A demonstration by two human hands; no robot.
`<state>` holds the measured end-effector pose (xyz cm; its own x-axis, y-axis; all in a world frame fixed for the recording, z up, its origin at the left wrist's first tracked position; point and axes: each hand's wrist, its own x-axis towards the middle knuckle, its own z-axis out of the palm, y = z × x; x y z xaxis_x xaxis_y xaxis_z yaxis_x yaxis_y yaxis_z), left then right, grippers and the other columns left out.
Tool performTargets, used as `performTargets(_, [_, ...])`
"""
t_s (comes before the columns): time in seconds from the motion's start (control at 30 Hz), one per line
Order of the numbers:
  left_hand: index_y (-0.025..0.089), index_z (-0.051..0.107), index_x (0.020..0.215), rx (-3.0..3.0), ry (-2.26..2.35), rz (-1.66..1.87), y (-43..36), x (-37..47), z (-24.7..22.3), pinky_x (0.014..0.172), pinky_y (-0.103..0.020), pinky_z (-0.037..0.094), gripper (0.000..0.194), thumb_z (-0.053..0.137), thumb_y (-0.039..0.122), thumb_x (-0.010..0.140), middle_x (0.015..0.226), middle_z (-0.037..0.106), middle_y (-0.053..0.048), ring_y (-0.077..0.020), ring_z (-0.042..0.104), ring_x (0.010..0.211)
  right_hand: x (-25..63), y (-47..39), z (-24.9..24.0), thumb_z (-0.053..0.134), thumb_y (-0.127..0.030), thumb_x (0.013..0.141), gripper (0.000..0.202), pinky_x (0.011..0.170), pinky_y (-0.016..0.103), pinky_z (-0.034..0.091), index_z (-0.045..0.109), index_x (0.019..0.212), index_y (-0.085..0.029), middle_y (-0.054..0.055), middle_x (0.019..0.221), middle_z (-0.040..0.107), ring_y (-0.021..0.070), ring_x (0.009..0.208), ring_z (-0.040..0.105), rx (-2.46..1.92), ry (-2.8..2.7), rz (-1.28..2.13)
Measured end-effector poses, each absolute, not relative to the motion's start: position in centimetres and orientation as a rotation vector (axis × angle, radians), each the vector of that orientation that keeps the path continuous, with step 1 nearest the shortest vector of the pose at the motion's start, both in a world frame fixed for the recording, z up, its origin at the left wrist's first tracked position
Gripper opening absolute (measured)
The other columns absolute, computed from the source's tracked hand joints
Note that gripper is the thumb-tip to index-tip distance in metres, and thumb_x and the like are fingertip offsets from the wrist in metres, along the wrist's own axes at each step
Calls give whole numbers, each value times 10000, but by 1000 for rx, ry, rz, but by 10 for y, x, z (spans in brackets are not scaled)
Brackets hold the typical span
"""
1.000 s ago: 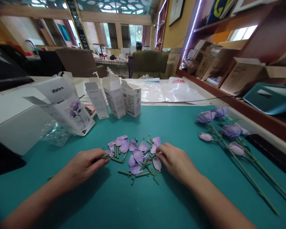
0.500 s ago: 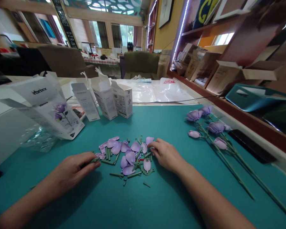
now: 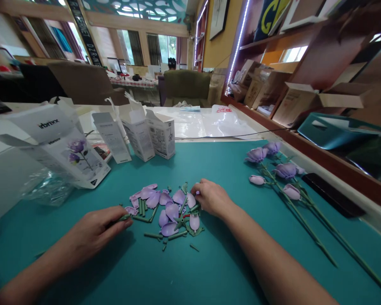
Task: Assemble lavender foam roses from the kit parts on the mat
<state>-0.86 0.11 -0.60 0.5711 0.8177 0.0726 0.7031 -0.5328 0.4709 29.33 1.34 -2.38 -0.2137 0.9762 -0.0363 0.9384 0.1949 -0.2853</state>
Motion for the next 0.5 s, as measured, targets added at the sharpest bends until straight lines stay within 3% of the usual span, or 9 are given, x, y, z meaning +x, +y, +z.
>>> performTargets(0.13, [190,501,650,2408,1233,359,1,-5,-2,513,-227,305,315,395,390,870,627,555,0,-132,498,570,296,16,-24,568,-196,820,216,659,249,367,688,995,-237,36,879,592,156,767,555,-1814,-2284,399])
performTargets(0.33, [186,530,690,2401,1271,279,-1,-3,2,537,-245,325,317,379,393,877,665,569,-19,-153,513,596,308,17,-17,518,-140,831,220,668,244,373,713,871,-235,38,875,609,153,779,567,-1894,-2216,361])
performTargets(0.5, [188,527,710,2409,1278,253,-1,-3,0,555,-254,334,309,370,394,878,688,578,-26,-160,524,617,307,20,-19,509,-144,847,243,637,238,355,719,907,-250,37,867,586,147,750,557,-1900,-2330,342])
